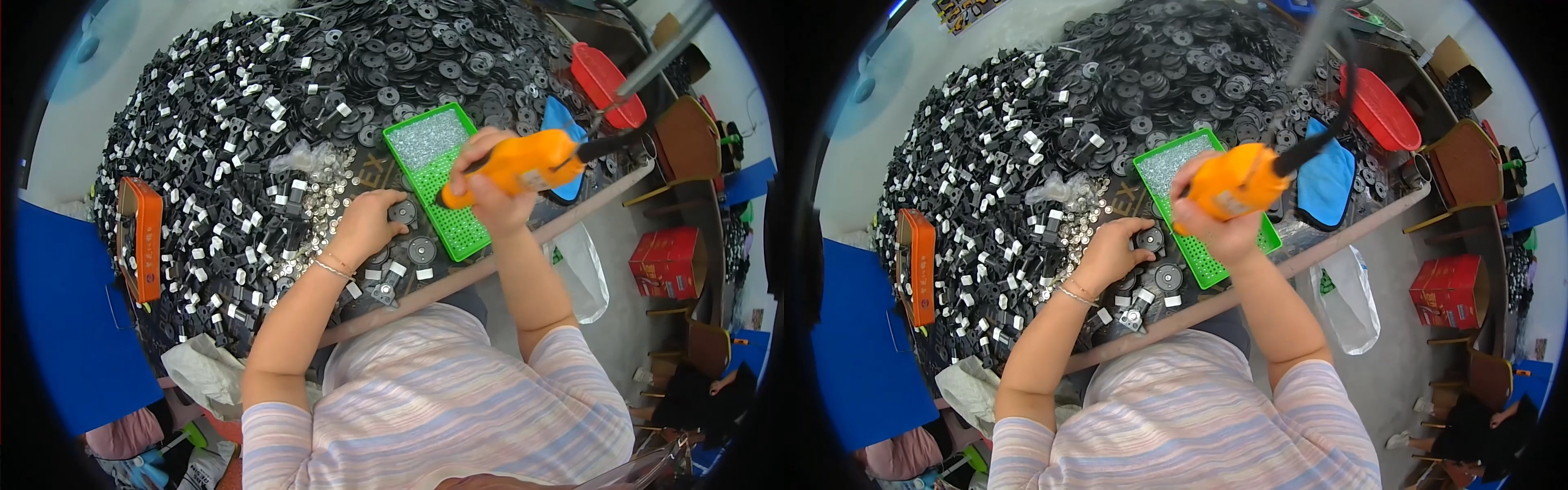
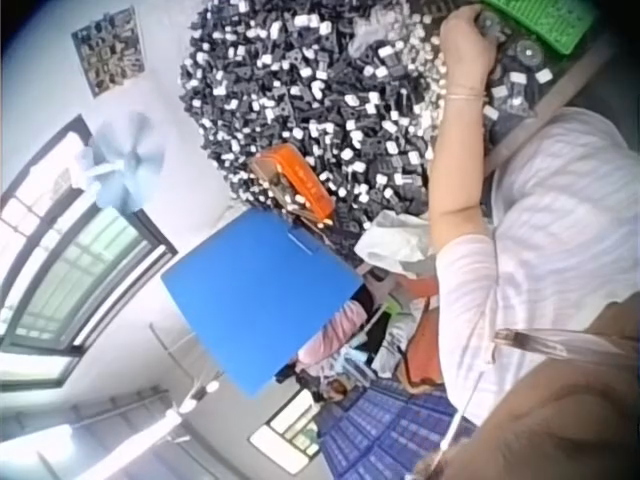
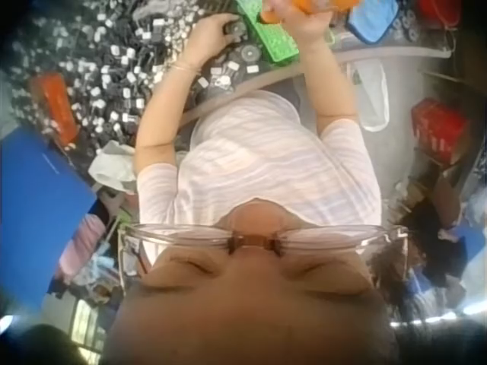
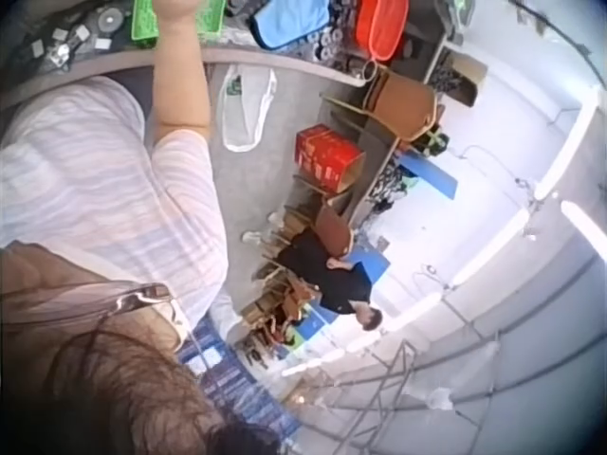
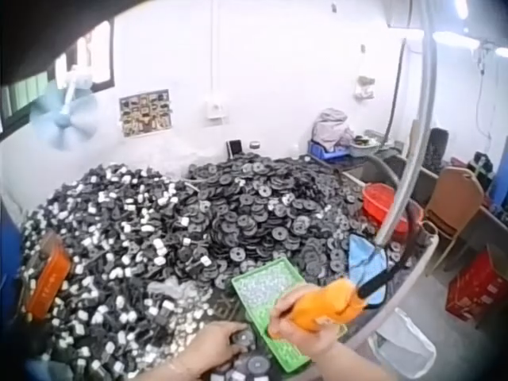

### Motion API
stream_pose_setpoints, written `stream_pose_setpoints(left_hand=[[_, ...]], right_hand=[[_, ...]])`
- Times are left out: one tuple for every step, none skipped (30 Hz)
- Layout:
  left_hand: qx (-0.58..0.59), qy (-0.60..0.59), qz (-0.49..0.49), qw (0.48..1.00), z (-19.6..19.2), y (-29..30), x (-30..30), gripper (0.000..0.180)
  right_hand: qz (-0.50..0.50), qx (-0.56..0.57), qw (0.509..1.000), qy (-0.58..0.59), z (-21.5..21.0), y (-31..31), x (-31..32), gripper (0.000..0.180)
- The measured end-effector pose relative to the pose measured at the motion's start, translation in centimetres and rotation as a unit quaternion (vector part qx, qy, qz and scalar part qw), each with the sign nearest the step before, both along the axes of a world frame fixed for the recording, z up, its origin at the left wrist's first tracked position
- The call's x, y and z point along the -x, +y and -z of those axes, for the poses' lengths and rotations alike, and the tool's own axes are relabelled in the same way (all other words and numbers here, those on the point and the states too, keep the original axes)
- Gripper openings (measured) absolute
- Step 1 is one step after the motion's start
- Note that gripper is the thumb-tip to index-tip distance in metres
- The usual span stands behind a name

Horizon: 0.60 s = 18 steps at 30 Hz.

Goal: Assembling small plastic components and metal pins using a hanging electric screwdriver on a factory workbench.

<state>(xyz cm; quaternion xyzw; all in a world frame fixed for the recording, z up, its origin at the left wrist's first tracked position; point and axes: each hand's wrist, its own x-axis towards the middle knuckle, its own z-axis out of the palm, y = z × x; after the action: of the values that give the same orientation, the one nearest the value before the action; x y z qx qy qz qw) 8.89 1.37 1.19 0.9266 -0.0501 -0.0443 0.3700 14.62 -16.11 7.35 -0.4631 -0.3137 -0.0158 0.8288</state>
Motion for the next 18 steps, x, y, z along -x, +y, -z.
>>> stream_pose_setpoints(left_hand=[[0.004, 0.0, -0.001, 1.0, 0.1, 0.0, 0.0, 0.046], [0.004, 0.0, -0.002, 1.0, -0.1, 0.0, 0.0, 0.046], [0.001, 0.013, 0.002, 1.0, -0.5, 0.0, 0.0, 0.046], [-0.002, 0.026, 0.006, 1.0, -0.6, -0.1, 0.0, 0.046], [0.004, 0.025, 0.006, 1.0, -0.6, -0.1, -0.1, 0.047], [0.004, 0.024, 0.005, 1.0, -0.6, -0.1, -0.1, 0.047], [0.006, 0.026, 0.003, 1.0, -0.7, -0.1, -0.2, 0.047], [0.009, 0.029, 0.002, 1.0, -0.7, -0.1, -0.2, 0.046], [0.01, 0.028, 0.002, 1.0, -0.7, -0.1, -0.2, 0.046], [0.016, 0.027, 0.001, 0.999, -0.6, 0.0, -0.2, 0.046], [0.023, 0.026, 0.0, 0.999, -0.5, 0.0, -0.2, 0.045], [0.023, 0.026, 0.001, 0.999, -0.3, 0.0, -0.2, 0.045], [0.015, 0.019, 0.003, 1.0, 0.0, 0.1, -0.3, 0.045], [0.007, 0.012, 0.005, 1.0, 0.1, 0.1, -0.3, 0.044], [0.008, 0.013, 0.007, 1.0, 0.0, 0.1, -0.4, 0.044], [0.001, 0.026, 0.008, 1.0, -0.3, 0.1, -0.5, 0.044], [-0.006, 0.038, 0.01, 0.999, -0.4, 0.1, -0.5, 0.044], [-0.006, 0.037, 0.01, 0.999, 0.0, 0.2, -0.6, 0.044]], right_hand=[[-0.009, 0.015, 1.0, -0.009, 0.1, 0.7, 0.4, 0.025], [-0.018, 0.031, 0.999, -0.017, 0.4, 1.3, 0.7, 0.026], [-0.022, 0.031, 0.999, -0.02, 0.8, 1.8, 0.9, 0.03], [-0.024, 0.031, 0.999, -0.02, 0.9, 2.1, 1.1, 0.03], [-0.019, 0.05, 0.998, -0.03, 1.0, 2.3, 1.2, 0.027], [-0.015, 0.069, 0.997, -0.041, 1.0, 2.5, 1.2, 0.024], [-0.019, 0.051, 0.998, -0.022, 1.2, 2.7, 1.3, 0.025], [-0.02, 0.051, 0.998, -0.022, 1.2, 2.7, 1.3, 0.025], [-0.029, 0.079, 0.996, -0.023, 1.2, 2.7, 1.4, 0.024], [-0.037, 0.107, 0.993, -0.023, 1.2, 2.7, 1.4, 0.023], [-0.036, 0.108, 0.993, -0.023, 1.3, 2.7, 1.3, 0.023], [-0.038, 0.127, 0.99, -0.057, 1.3, 2.8, 1.2, 0.021], [-0.04, 0.145, 0.984, -0.091, 1.4, 2.9, 1.0, 0.02], [-0.036, 0.172, 0.975, -0.134, 1.4, 2.8, 0.7, 0.02], [-0.036, 0.167, 0.975, -0.142, 1.4, 2.9, 0.6, 0.02], [-0.036, 0.162, 0.975, -0.15, 1.5, 3.0, 0.5, 0.02], [-0.039, 0.159, 0.976, -0.144, 1.8, 3.0, 0.5, 0.022], [-0.039, 0.158, 0.976, -0.145, 1.7, 3.1, 0.4, 0.022]])
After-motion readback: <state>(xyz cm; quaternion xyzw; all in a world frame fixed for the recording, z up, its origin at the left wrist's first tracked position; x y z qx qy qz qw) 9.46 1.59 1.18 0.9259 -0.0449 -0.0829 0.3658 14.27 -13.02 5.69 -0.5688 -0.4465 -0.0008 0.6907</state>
